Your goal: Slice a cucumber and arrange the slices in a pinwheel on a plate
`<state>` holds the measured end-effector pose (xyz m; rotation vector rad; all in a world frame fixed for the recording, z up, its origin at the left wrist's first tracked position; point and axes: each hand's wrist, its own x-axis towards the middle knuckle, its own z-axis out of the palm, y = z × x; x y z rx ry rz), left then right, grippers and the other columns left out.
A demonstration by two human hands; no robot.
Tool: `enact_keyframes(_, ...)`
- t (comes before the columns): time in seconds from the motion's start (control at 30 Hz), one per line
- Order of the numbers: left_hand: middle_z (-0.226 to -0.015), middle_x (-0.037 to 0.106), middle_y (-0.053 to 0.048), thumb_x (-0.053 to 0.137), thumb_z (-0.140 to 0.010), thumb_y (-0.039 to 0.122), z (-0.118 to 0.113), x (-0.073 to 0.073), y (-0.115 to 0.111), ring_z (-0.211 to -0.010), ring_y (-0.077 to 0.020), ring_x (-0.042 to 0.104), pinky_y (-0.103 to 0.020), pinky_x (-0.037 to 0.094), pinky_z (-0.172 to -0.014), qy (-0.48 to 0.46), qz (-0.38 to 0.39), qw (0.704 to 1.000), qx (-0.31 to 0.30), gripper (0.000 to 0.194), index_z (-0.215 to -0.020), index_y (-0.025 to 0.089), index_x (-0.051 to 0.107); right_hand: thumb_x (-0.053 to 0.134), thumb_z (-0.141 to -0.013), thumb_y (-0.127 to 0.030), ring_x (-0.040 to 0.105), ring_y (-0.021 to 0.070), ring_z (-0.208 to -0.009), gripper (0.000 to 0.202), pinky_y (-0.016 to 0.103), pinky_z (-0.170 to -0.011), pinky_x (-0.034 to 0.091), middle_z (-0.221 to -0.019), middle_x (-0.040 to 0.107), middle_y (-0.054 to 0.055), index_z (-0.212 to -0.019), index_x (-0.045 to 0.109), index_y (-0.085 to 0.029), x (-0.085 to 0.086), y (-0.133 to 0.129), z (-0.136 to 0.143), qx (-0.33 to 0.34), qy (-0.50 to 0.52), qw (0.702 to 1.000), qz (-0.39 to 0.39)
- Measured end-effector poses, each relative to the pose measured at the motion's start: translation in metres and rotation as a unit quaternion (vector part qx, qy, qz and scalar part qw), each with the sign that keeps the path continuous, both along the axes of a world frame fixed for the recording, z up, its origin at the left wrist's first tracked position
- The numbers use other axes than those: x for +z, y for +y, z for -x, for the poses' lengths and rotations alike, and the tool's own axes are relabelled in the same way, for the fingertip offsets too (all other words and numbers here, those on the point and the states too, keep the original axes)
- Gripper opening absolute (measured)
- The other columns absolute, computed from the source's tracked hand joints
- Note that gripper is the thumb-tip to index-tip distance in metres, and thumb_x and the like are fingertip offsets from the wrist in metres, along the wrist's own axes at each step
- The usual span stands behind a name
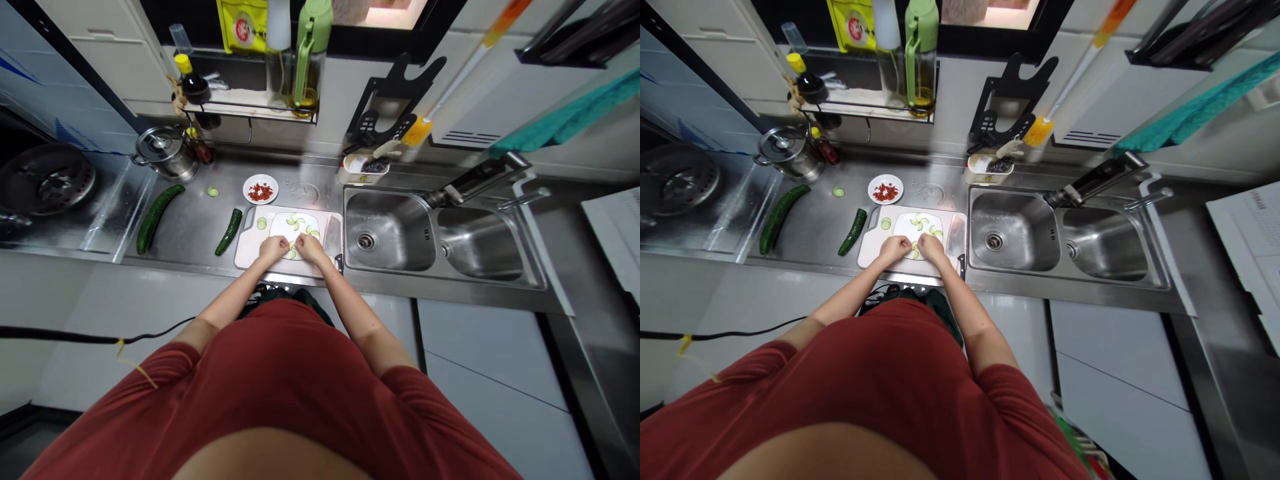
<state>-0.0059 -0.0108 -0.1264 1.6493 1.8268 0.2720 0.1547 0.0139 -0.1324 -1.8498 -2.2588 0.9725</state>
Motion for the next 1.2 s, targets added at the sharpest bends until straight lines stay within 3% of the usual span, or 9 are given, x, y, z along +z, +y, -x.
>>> enact_keyframes(0.4,-0.086,0.072,-0.003,0.06,-0.077,0.027,-0.006,-0.008,-0.001,-0.083,-0.0186,0.063,-0.028,0.043,-0.076,0.069,-0.009,0.997,-0.031,0.014,-0.083,0.024,0.073,0.045,-0.094,-0.025,0.061,0.0206,-0.089,0.02,0.026,-0.071,0.039,-0.1,0.068,0.01,-0.103,0.062,-0.018,-0.013,-0.008,0.005,0.04,-0.077,0.996,-0.022)
enact_keyframes(0.57,-0.1,0.068,-0.008,0.06,-0.079,0.029,-0.004,-0.007,-0.003,-0.098,-0.0238,0.058,-0.032,0.044,-0.081,0.094,-0.033,0.994,-0.05,0.018,-0.09,0.022,0.073,0.046,-0.095,-0.025,0.061,0.0217,-0.095,0.021,0.027,-0.075,0.04,-0.105,0.067,0.012,-0.108,0.06,-0.017,-0.008,-0.01,0.007,0.053,-0.101,0.993,-0.031)
enact_keyframes(0.77,-0.108,0.063,-0.009,0.047,-0.088,0.021,0.001,-0.008,-0.017,-0.106,-0.0237,0.051,-0.033,0.043,-0.087,0.103,-0.121,0.975,-0.153,0.032,-0.11,0.022,0.07,0.047,-0.096,-0.025,0.06,0.0221,-0.1,0.021,0.028,-0.079,0.041,-0.11,0.066,0.013,-0.11,0.06,-0.017,-0.002,-0.011,0.009,0.058,-0.116,0.991,-0.026)
enact_keyframes(0.93,-0.107,0.062,-0.009,0.045,-0.09,0.02,0.002,-0.013,-0.024,-0.103,-0.0235,0.049,-0.034,0.042,-0.086,0.12,-0.133,0.962,-0.206,0.035,-0.114,0.025,0.07,0.046,-0.096,-0.025,0.06,0.0218,-0.099,0.022,0.028,-0.078,0.042,-0.109,0.066,0.013,-0.11,0.061,-0.017,-0.002,-0.011,0.008,0.058,-0.123,0.99,-0.03)
enact_keyframes(1.2,-0.105,0.062,-0.009,0.045,-0.089,0.018,0.001,-0.02,-0.027,-0.102,-0.0228,0.05,-0.034,0.043,-0.086,0.127,-0.129,0.963,-0.198,0.04,-0.122,0.026,0.066,0.047,-0.096,-0.027,0.059,0.0221,-0.1,0.022,0.029,-0.079,0.042,-0.11,0.065,0.013,-0.11,0.06,-0.018,0.0,-0.013,0.007,0.061,-0.122,0.99,-0.035)
